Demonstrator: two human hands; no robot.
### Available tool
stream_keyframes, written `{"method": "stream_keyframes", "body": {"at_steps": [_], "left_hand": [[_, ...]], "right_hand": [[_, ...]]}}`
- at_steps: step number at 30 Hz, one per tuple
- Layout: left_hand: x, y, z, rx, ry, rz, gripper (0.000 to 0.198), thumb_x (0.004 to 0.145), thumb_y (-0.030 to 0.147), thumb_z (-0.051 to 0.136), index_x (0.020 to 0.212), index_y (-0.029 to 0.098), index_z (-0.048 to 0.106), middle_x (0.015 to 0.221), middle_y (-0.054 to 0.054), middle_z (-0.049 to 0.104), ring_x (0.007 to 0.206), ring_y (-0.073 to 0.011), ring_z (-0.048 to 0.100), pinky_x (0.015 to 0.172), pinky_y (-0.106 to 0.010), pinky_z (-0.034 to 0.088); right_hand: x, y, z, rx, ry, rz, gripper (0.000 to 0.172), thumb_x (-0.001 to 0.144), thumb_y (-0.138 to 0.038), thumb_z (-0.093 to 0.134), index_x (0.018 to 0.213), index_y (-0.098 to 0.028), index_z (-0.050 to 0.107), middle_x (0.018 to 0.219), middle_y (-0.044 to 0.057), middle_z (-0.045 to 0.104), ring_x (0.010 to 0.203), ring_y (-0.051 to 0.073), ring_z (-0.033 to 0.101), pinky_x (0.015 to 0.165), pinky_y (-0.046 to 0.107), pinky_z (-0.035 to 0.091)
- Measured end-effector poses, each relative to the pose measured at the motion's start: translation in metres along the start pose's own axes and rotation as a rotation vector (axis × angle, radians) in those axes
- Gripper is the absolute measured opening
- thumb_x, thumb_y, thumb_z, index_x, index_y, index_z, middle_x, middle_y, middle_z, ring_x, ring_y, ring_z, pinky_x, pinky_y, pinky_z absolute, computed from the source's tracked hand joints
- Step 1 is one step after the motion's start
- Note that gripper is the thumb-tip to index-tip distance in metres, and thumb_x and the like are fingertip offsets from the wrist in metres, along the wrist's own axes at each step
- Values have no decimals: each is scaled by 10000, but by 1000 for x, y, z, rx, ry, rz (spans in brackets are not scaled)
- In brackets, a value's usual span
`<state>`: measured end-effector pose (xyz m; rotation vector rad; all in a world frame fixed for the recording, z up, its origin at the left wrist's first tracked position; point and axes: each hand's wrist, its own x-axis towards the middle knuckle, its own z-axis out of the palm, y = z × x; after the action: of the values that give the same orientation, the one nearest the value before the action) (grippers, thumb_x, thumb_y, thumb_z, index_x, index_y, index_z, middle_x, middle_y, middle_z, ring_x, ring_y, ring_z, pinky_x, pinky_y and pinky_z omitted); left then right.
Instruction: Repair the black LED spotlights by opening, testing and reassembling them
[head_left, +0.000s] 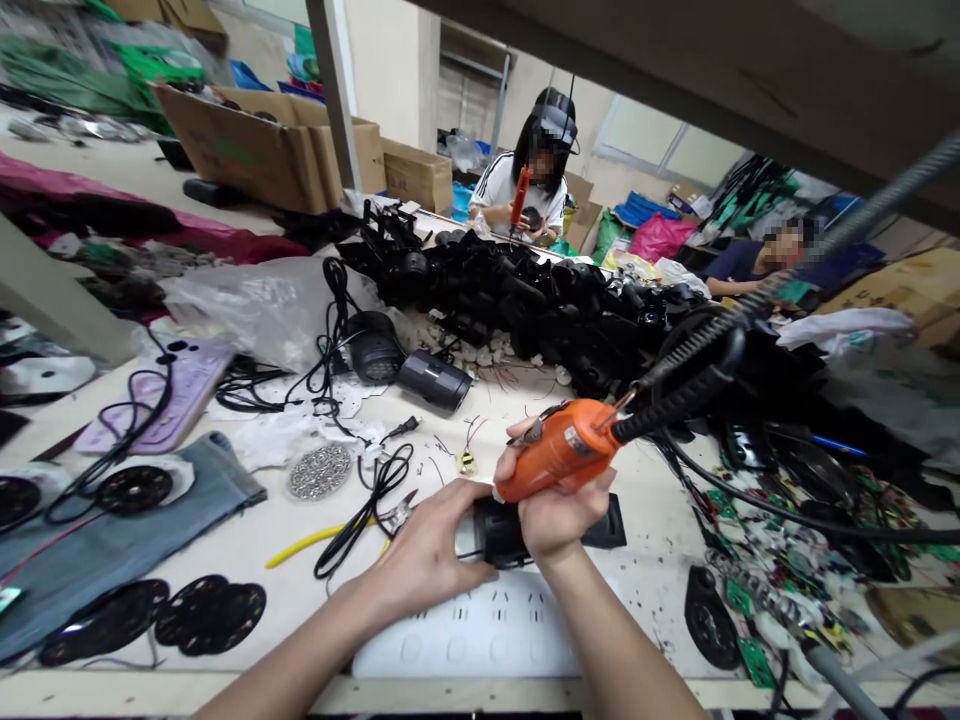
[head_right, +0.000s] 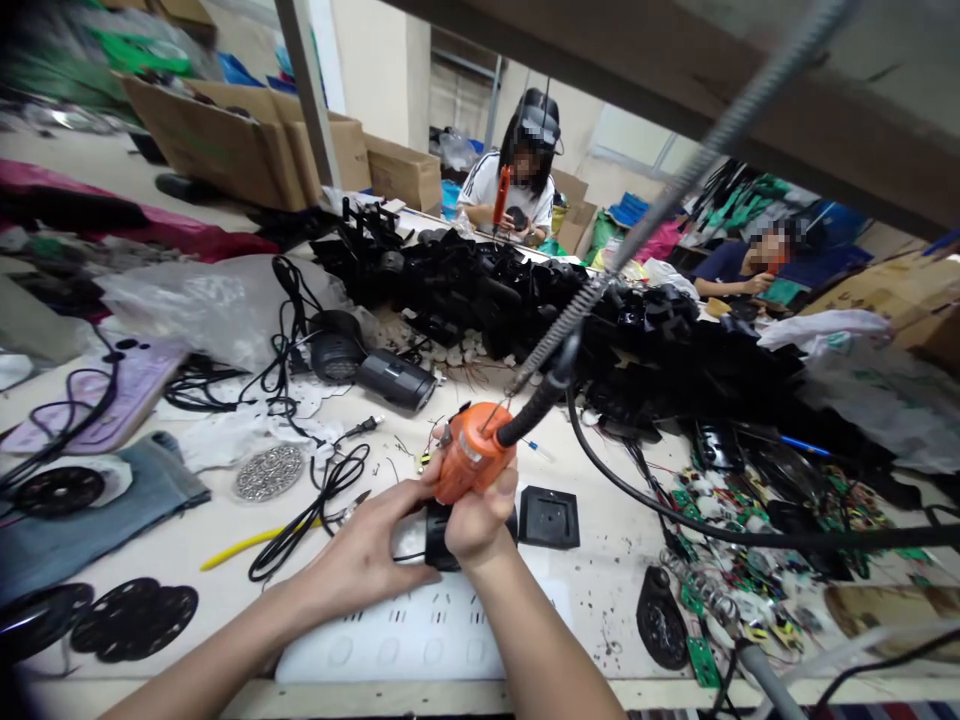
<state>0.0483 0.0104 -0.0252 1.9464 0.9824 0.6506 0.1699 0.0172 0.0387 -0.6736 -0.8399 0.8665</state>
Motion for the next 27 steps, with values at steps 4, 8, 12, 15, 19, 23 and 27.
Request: {"method": "stream_keyframes", "body": {"at_steps": [4, 8, 12, 15, 19, 23, 27], "left_hand": [[0, 0, -1, -31, 9, 53, 580, 569, 172, 738, 1124, 230, 576, 1118, -42, 655, 1005, -241, 624, 882, -363, 490], [0, 2, -2, -25, 3, 86, 569, 581, 150, 713, 1130, 232, 592, 1095, -37, 661, 983, -223, 627, 861, -345, 493], [0, 3, -1, 11, 27, 119, 518, 607, 168, 690, 1112, 242, 602, 1058, -25, 668, 938, -210, 630, 823, -327, 497], [0, 2, 1, 23, 54, 154, 508, 612, 172, 697, 1106, 244, 601, 1047, -15, 665, 920, -193, 626, 807, -301, 494], [0, 1, 3, 30, 75, 159, 503, 610, 179, 707, 1099, 231, 601, 1039, -22, 673, 920, -194, 632, 812, -303, 495], [0, 0, 3, 18, 73, 140, 532, 603, 196, 716, 1117, 238, 588, 1075, -27, 670, 938, -204, 633, 822, -318, 499], [-1, 1, 3, 44, 59, 113, 432, 612, 229, 719, 1022, 230, 584, 1030, -26, 658, 894, -201, 622, 787, -315, 491]], "right_hand": [[-3, -18, -5, 31, -2, 63, 608, 692, -751, 465, 797, -180, 644, 675, 21, 624, 380, 120, 512, 340, 259, 430], [-22, -52, -10, 39, -60, 41, 628, 693, -741, 506, 898, -178, 695, 678, 50, 638, 502, 191, 577, 436, 320, 472], [-45, -65, -18, -13, -123, 44, 631, 693, -738, 549, 931, -176, 707, 674, 57, 637, 547, 213, 584, 514, 359, 489], [-54, -55, -22, -22, -159, 100, 634, 725, -735, 485, 956, -189, 708, 668, 69, 632, 567, 226, 596, 524, 364, 488], [-56, -38, -23, -66, -111, 39, 583, 708, -724, 526, 885, -198, 704, 737, 62, 624, 499, 178, 559, 475, 342, 487], [-53, -34, -23, -40, -131, 80, 560, 719, -712, 537, 865, -194, 690, 728, 49, 617, 458, 156, 528, 463, 348, 503], [-49, -34, -27, -35, -124, 92, 572, 732, -718, 511, 845, -190, 699, 693, 52, 630, 470, 176, 558, 465, 358, 515]]}}
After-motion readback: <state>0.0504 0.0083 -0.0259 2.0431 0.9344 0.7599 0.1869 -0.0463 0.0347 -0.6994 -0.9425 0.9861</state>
